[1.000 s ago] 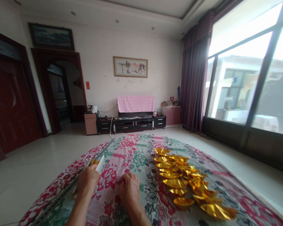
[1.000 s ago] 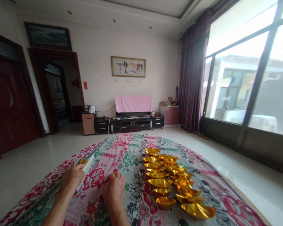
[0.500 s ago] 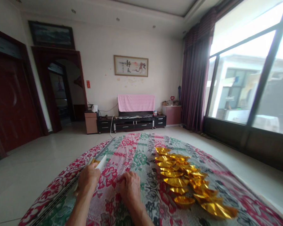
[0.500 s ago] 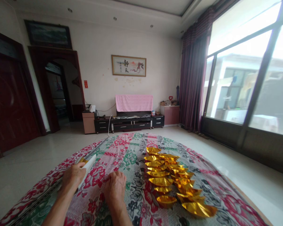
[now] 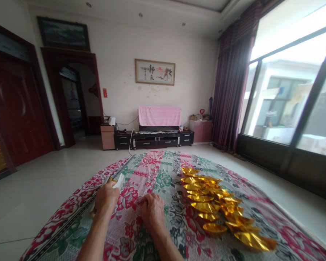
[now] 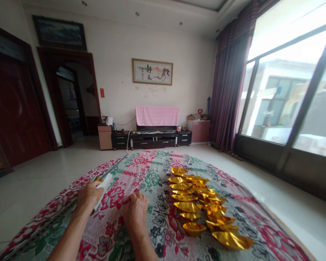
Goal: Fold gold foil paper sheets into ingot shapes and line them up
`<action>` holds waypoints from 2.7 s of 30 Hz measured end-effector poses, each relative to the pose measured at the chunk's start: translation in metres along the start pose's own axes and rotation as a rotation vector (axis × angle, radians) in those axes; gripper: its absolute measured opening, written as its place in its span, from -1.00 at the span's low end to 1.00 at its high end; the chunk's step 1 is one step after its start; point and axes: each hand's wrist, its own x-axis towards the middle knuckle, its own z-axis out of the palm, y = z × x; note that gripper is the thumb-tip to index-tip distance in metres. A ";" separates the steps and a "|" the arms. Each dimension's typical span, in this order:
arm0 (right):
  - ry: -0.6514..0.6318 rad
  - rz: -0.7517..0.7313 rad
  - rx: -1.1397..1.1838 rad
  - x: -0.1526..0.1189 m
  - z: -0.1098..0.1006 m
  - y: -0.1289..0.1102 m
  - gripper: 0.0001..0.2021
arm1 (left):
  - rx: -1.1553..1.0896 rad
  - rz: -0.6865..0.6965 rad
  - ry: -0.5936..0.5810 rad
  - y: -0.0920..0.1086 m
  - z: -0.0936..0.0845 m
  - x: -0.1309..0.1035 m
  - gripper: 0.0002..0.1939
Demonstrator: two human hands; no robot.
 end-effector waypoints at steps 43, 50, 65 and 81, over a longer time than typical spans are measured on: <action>0.031 0.035 0.078 0.002 0.006 0.003 -0.51 | -0.006 0.393 -0.025 0.039 0.038 -0.027 -0.75; 0.200 0.044 0.107 0.012 -0.001 0.013 -0.39 | -0.161 0.502 -0.170 0.038 0.055 -0.024 -0.80; 0.186 0.037 -0.040 0.018 -0.017 0.038 -0.45 | -0.442 0.713 -0.292 0.031 0.052 -0.024 -0.78; 0.024 -0.011 -0.100 0.013 -0.036 0.036 -0.70 | -0.405 0.694 -0.259 0.028 0.052 -0.025 -0.78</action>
